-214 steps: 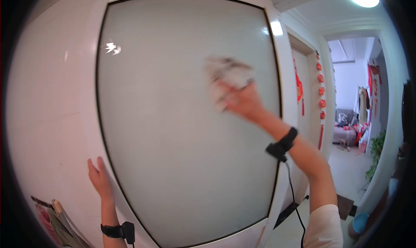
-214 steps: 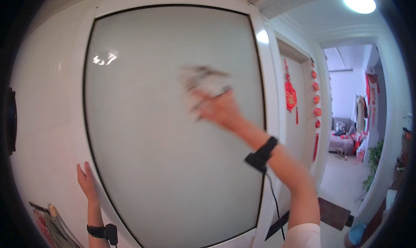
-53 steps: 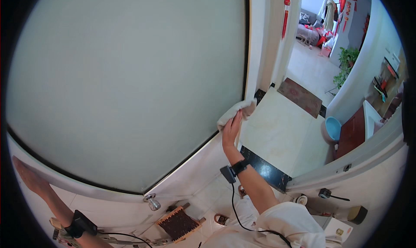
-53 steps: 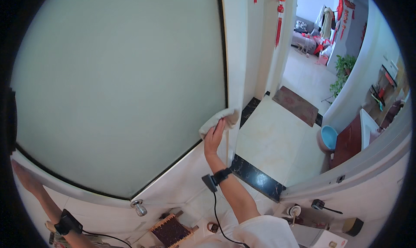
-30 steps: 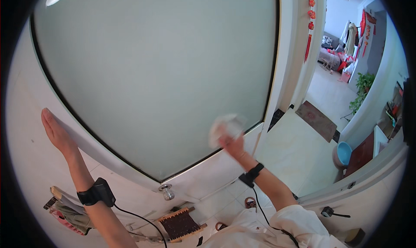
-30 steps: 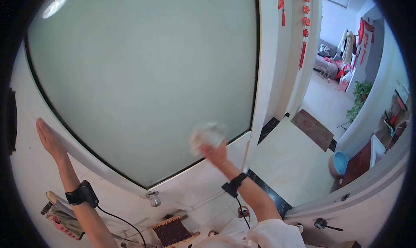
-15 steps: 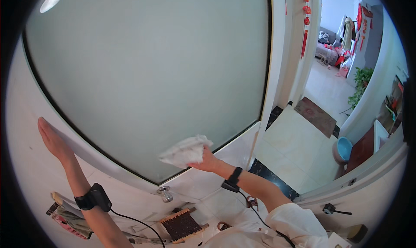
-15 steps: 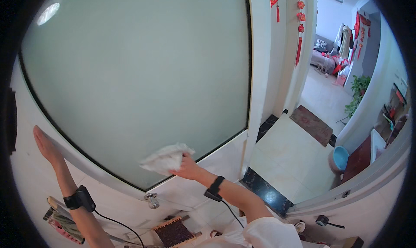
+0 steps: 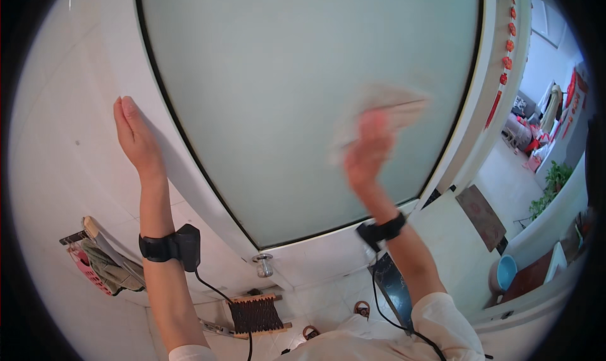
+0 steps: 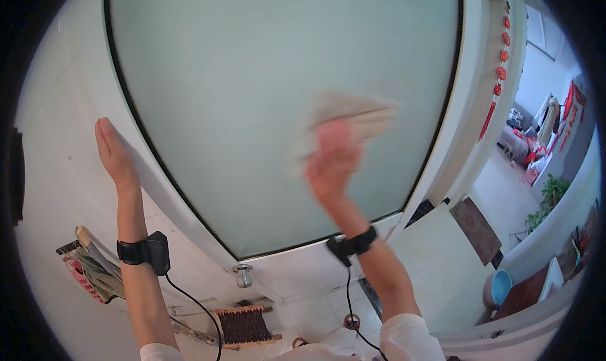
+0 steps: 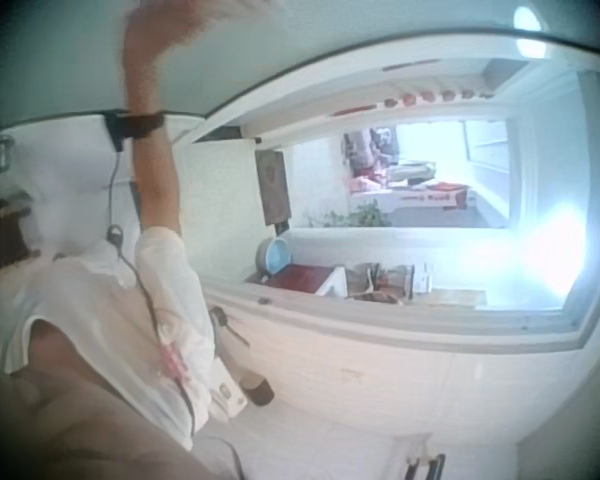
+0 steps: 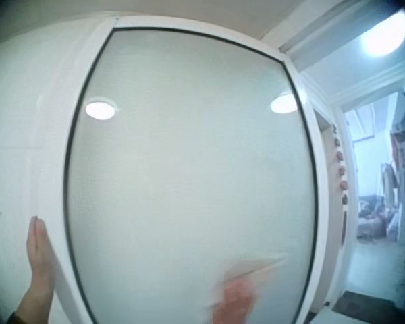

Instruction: The person wipes the toilet seat and rim with a cloth, then rinses the cloth in a bucket of water. After wringing it out, the person wipes the frosted glass panel on the bathroom door and the door frame.

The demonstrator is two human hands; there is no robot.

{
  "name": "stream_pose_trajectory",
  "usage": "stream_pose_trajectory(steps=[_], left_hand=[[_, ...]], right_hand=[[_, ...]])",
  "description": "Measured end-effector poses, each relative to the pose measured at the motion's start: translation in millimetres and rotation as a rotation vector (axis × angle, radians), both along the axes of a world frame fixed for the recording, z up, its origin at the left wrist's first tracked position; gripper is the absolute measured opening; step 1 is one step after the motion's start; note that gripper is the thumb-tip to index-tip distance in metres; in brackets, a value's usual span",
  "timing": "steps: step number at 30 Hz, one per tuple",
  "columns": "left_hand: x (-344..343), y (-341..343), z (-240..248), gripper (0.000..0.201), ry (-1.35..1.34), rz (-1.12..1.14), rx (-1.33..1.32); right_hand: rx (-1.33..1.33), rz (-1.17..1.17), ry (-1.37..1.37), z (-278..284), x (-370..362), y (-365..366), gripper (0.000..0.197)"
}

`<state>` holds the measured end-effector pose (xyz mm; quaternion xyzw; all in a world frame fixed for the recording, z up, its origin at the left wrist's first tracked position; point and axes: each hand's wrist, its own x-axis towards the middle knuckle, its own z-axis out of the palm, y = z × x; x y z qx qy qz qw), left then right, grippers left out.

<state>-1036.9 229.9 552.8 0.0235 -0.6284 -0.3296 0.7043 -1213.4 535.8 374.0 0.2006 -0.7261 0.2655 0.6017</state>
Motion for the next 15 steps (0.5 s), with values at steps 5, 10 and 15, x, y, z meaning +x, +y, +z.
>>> stream_pose_trajectory(steps=[5, 10, 15], left_hand=[[0, -1, 2, 0.042, 0.016, -0.032, 0.045], [1, -7, 1, 0.042, -0.002, -0.002, -0.089], [1, 0, 1, 0.036, 0.032, -0.047, -0.089]], right_hand=[[0.620, 0.586, 0.023, -136, 78, -60, 0.044], [0.244, 1.014, -0.740, -155, 73, -3, 0.038], [-0.020, 0.370, -0.002, 9, 33, 19, 0.055]])
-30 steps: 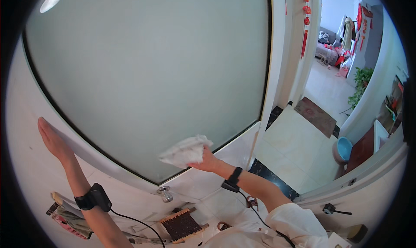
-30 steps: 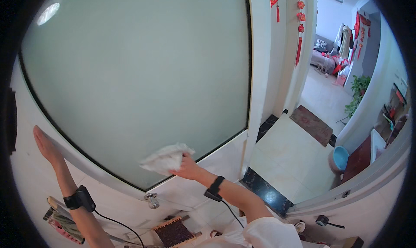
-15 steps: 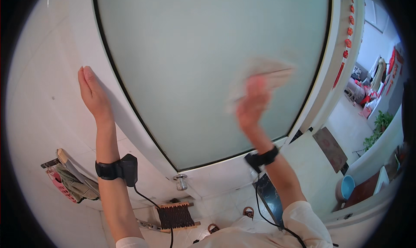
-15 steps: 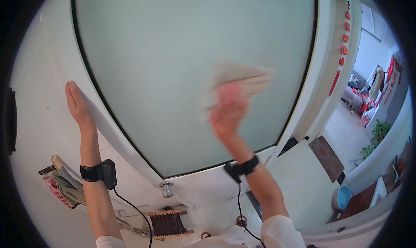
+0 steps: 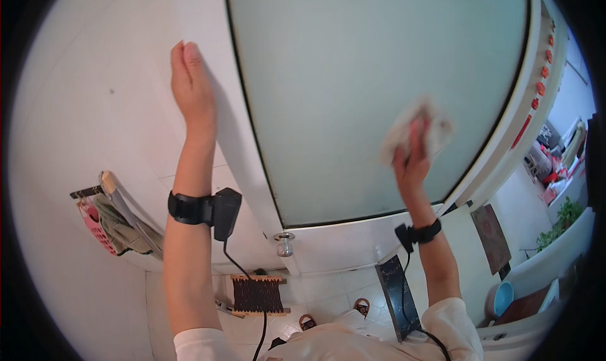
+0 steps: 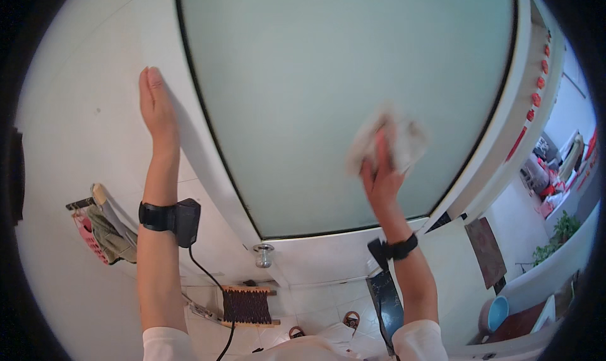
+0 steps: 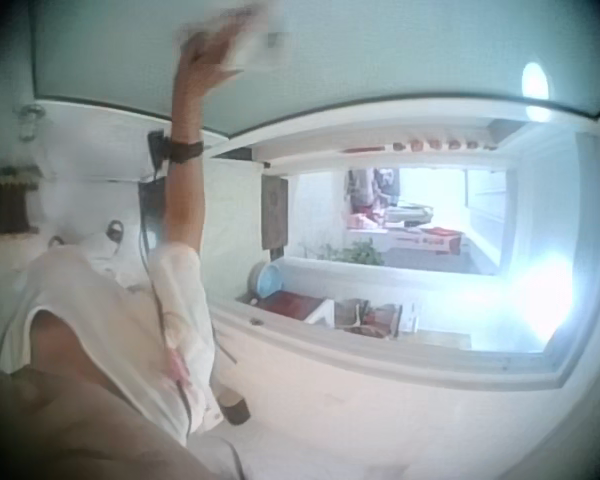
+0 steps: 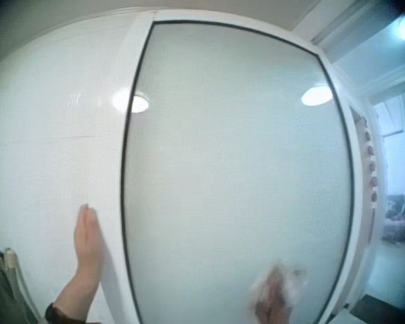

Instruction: The person wipes the toilet seat and rim with a cloth, then rinses the cloth in a bucket of water. After wringing it out, the person wipes the frosted glass panel on the bathroom door and the door frame.

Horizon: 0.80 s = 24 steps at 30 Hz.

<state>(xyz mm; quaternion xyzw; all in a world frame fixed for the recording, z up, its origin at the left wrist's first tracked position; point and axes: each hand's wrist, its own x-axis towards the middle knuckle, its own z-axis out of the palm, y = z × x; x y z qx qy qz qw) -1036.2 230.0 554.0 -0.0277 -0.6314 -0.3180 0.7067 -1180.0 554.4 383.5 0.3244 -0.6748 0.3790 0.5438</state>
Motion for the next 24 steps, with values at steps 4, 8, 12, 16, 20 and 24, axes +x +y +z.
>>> stream_pose_trajectory(steps=[4, 8, 12, 16, 20, 24], left_hand=[[7, 6, 4, 0.039, -0.041, -0.043, 0.059], [13, 9, 2, 0.051, -0.108, -0.176, 0.146], [16, 4, 4, 0.058, -0.194, -0.205, 0.145], [11, 7, 3, 0.046, -0.092, -0.164, 0.127], [7, 9, 1, 0.044, -0.042, -0.143, 0.138], [8, 1, 1, 0.042, -0.072, -0.138, 0.075]], right_hand=[[0.118, -0.249, 0.156, 91, 17, -69, 0.064], [0.374, -0.049, 0.301, 56, 55, -142, 0.056], [0.302, 0.322, 0.186, -50, 74, -162, 0.038], [0.749, 0.394, -0.015, -170, 79, -131, 0.046], [1.018, 0.430, -0.076, -246, 95, -96, 0.045], [0.897, 0.435, -0.120, -254, 102, -90, 0.043]])
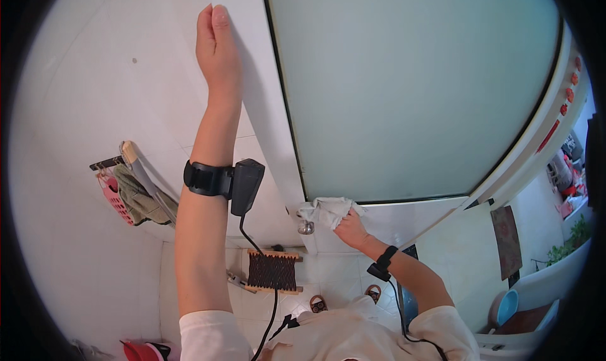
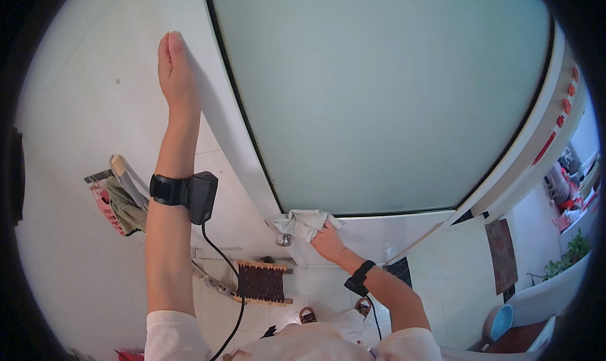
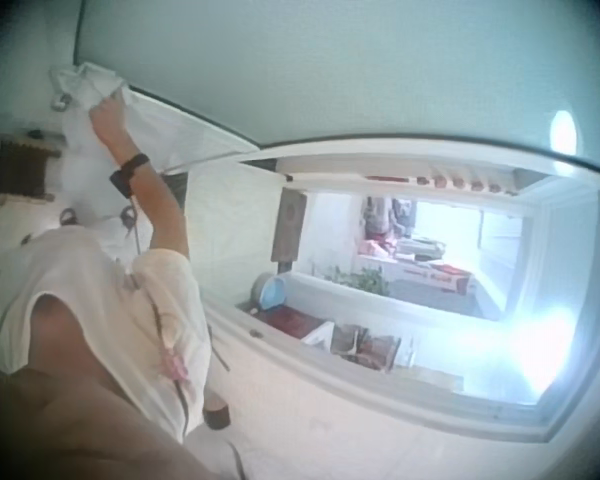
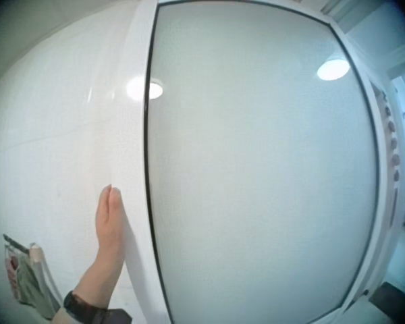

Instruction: The person wipes the toilet seat and rim with a cloth, then rinses the cloth in a bucket of water. After wringing it out, the person wipes the frosted glass panel on the bathroom door and the door frame.

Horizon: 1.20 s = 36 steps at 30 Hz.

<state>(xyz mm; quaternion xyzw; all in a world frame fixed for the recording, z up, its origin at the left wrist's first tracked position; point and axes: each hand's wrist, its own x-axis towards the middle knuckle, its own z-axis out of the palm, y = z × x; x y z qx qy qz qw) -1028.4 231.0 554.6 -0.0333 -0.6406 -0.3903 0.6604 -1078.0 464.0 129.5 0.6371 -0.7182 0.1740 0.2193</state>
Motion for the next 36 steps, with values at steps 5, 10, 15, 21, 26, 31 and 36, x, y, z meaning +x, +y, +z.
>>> stream_pose_trajectory(steps=[5, 10, 15, 21, 26, 31, 36], left_hand=[[-4, -1, -3, 0.039, 0.040, 0.054, -0.014], [-6, 1, -1, 0.037, 0.048, 0.001, 0.012], [-6, 1, -2, 0.035, 0.076, 0.056, -0.001], [-7, -3, -3, 0.037, 0.084, 0.096, 0.001], [-13, -18, -5, 0.041, 0.121, 0.084, 0.046], [-14, -31, -6, 0.049, 0.119, 0.129, 0.097], [-9, -40, -10, 0.048, 0.064, 0.134, 0.078]], right_hand=[[0.183, 0.219, 0.073, 31, -16, -20, 0.043], [0.245, 0.253, 0.154, 88, -27, -33, 0.039], [-0.576, 0.052, -0.007, 167, -8, -60, 0.040], [-0.582, 0.220, -0.210, 146, 10, -98, 0.030], [0.183, 0.131, 0.082, 44, 8, -74, 0.025], [-0.190, 0.180, -0.026, -11, 0, -44, 0.019], [0.081, -0.042, 0.003, -25, -33, 34, 0.026]])
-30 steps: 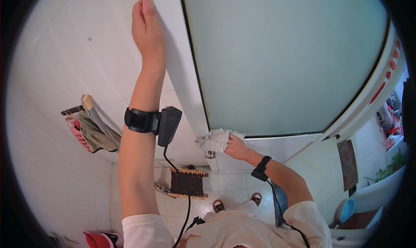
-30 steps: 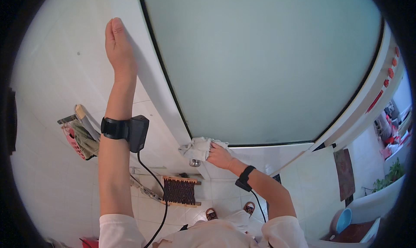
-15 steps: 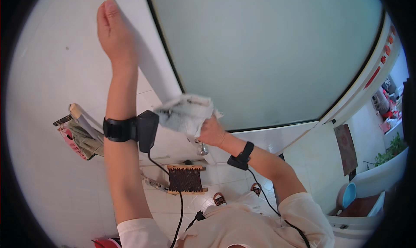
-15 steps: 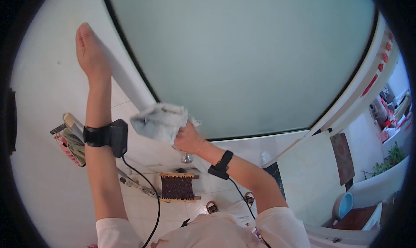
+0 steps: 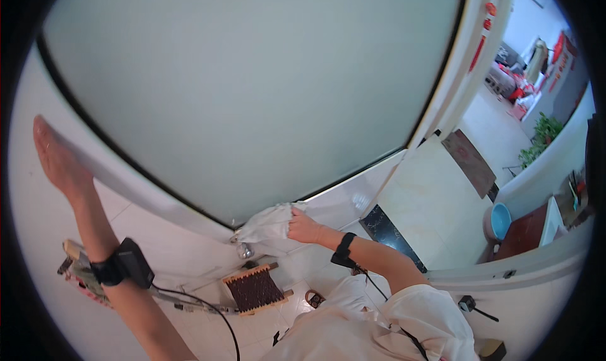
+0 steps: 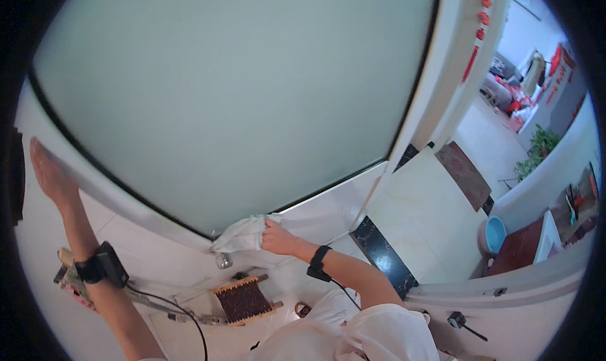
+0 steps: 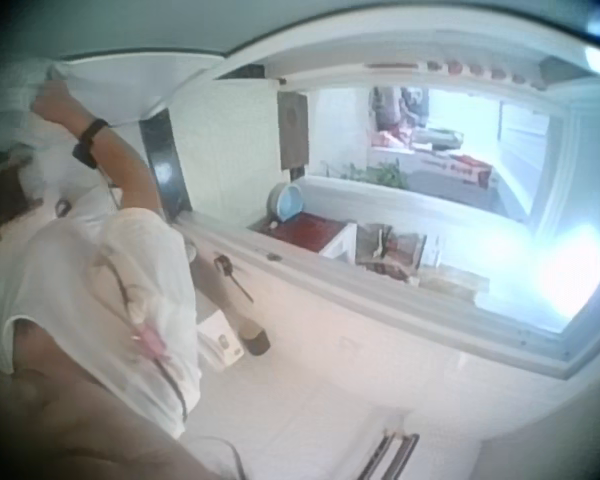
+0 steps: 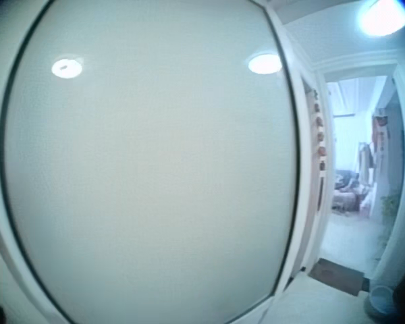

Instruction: The person wipes the toilet seat and rim with a cloth, then rinses the cloth in a bucket of water. After wringing it out, the person wipes the frosted glass panel on the bathroom door and the door frame.

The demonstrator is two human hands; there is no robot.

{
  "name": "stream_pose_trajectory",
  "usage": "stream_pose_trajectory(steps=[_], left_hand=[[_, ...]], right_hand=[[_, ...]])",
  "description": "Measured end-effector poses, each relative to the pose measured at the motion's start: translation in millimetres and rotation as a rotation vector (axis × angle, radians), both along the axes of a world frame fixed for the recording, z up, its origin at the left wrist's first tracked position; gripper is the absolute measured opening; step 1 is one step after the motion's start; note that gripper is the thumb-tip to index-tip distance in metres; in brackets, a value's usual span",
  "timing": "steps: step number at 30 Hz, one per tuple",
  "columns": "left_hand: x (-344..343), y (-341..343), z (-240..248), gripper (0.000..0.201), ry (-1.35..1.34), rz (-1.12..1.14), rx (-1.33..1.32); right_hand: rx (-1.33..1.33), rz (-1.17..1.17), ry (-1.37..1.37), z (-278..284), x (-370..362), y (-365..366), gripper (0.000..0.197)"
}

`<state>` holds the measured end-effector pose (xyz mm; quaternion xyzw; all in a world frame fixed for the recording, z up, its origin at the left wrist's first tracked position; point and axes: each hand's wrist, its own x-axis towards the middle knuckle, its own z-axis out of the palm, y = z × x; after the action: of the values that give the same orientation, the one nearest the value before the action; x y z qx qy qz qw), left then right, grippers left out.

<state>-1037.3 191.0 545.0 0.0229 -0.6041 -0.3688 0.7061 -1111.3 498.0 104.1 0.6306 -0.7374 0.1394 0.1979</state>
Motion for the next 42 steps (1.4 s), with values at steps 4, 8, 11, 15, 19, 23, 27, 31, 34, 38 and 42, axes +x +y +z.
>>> stream_pose_trajectory(steps=[4, 8, 11, 15, 19, 23, 27, 31, 34, 38, 42], left_hand=[[1, 3, 3, 0.050, -0.011, 0.031, 0.028], [4, 17, 1, 0.050, -0.016, 0.015, 0.069], [5, 20, 0, 0.049, -0.003, 0.046, 0.009], [5, 7, -1, 0.048, -0.038, 0.137, -0.052], [6, -5, -8, 0.049, -0.083, 0.169, -0.058], [8, 2, -7, 0.049, -0.097, 0.236, -0.063], [9, 22, -1, 0.055, -0.136, 0.285, 0.051], [6, 33, -1, 0.059, -0.133, 0.325, 0.092], [4, 25, -3, 0.060, -0.121, 0.365, 0.094], [5, -2, -9, 0.060, -0.148, 0.460, 0.055], [6, -29, -18, 0.059, -0.159, 0.466, 0.084]], right_hand=[[-0.228, -0.143, 0.051, 4, -31, 76, 0.034], [-0.338, -0.298, -0.048, 4, -55, 142, 0.041], [-0.429, -0.727, -0.279, 6, -68, 190, 0.039], [-0.742, -1.090, -0.337, 21, -94, 237, 0.036], [-0.914, -1.021, -0.381, 18, -87, 218, 0.041], [-0.933, -1.044, -0.326, 14, -86, 205, 0.053], [-0.973, -1.155, -0.071, 29, -128, 236, 0.053], [-0.990, -0.932, 0.109, 53, -154, 264, 0.052], [-1.104, -0.807, -0.200, 96, -166, 278, 0.054], [-0.916, -0.794, 0.219, 216, -186, 304, 0.049], [-0.971, -0.612, 0.434, 383, -215, 312, 0.052]])
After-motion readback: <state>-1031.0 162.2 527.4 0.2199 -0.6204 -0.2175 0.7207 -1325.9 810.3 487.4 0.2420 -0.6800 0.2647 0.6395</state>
